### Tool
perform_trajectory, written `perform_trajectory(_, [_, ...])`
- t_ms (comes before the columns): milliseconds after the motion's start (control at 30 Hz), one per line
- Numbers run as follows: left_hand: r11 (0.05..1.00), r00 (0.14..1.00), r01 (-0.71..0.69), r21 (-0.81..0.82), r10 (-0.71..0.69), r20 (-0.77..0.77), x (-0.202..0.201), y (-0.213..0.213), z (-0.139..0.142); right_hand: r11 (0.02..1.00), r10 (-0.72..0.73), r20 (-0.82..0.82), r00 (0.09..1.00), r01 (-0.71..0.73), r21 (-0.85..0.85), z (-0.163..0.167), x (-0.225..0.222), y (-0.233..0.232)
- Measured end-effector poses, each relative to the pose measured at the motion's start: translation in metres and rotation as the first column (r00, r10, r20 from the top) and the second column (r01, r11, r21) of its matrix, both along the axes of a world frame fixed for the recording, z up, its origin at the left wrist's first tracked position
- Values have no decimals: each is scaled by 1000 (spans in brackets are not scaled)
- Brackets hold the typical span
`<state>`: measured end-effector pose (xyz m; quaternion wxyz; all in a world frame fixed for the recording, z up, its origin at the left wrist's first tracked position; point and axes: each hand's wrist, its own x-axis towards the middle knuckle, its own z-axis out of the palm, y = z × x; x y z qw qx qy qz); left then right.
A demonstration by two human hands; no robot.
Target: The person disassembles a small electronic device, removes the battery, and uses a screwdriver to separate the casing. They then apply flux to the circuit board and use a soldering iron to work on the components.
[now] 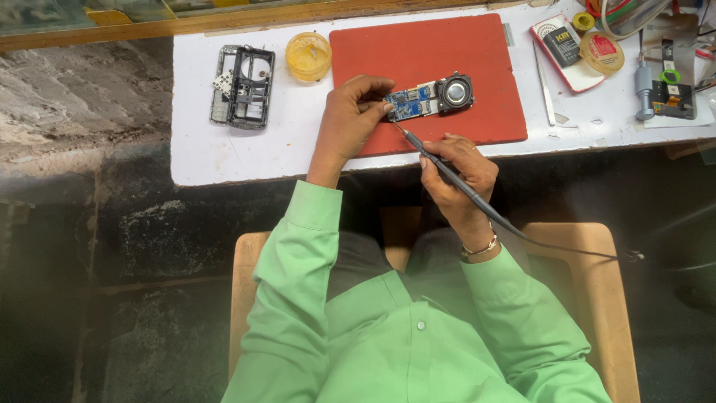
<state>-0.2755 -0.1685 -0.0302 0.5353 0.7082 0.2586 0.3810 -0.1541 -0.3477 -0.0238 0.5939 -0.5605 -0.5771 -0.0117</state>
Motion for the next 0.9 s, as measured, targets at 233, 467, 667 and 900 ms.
perform_trajectory(233, [1000, 1000, 0, 15, 0, -2, 0, 0, 0, 1000, 9, -8, 1000, -9, 3, -1, 0, 0])
perform_trajectory(467, [1000, 1000, 2, 1, -2, 8, 0, 1, -1, 1000, 13, -5, 1000, -13, 3, -1, 0, 0])
perform_trajectory(667, [1000, 1000, 8, -5, -8, 10, 0, 1, -1, 1000, 11, 6, 1000, -11, -4, 1, -1, 0])
perform_trajectory(900, [1000, 1000, 3, 7, -3, 3, -1, 1, 1, 1000, 2, -20, 1000, -2, 2, 1, -1, 0])
